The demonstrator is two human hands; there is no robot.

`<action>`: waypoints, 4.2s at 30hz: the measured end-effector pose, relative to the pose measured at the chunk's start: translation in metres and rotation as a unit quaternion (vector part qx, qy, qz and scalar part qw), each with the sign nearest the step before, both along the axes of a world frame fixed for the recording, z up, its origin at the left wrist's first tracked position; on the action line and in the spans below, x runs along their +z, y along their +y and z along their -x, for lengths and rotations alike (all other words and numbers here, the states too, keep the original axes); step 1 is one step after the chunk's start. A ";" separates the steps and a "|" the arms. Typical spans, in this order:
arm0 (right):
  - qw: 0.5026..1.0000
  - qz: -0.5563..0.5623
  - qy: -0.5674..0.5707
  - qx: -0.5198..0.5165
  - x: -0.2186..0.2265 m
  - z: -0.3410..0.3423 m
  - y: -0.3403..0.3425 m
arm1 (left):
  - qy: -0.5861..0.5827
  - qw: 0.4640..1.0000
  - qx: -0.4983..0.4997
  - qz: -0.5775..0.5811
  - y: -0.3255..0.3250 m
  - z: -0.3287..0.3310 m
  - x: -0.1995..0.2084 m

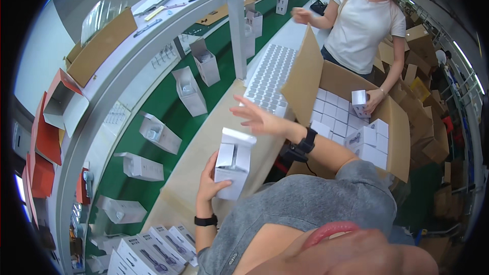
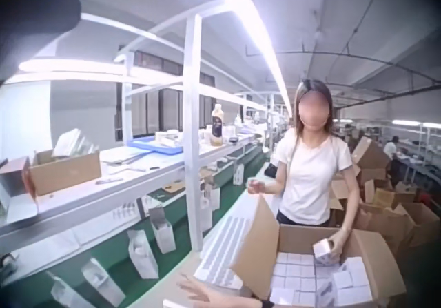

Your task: Unpacking electronic devices from a large box, inspecting them, and placing them into individual product boxes.

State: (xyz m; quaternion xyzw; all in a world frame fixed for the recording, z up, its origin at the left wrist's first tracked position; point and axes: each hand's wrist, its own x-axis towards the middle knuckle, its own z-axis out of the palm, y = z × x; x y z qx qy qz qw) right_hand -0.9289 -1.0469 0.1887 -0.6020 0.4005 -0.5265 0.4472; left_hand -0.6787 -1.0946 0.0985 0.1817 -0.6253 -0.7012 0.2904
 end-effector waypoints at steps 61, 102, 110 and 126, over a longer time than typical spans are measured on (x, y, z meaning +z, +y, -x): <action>0.780 0.392 0.483 0.070 -0.057 -0.033 -0.023 | -0.388 0.694 0.168 0.583 0.008 0.022 0.020; 0.864 0.372 0.308 0.144 -0.002 -0.053 -0.003 | 0.065 0.961 0.239 0.124 0.028 -0.040 0.032; 0.951 0.087 0.264 0.137 -0.042 -0.051 -0.025 | -0.115 0.879 0.357 0.294 0.015 -0.010 0.035; 0.923 0.091 0.209 -0.310 -0.150 0.020 -0.322 | -0.265 0.810 0.348 0.390 -0.026 -0.018 -0.012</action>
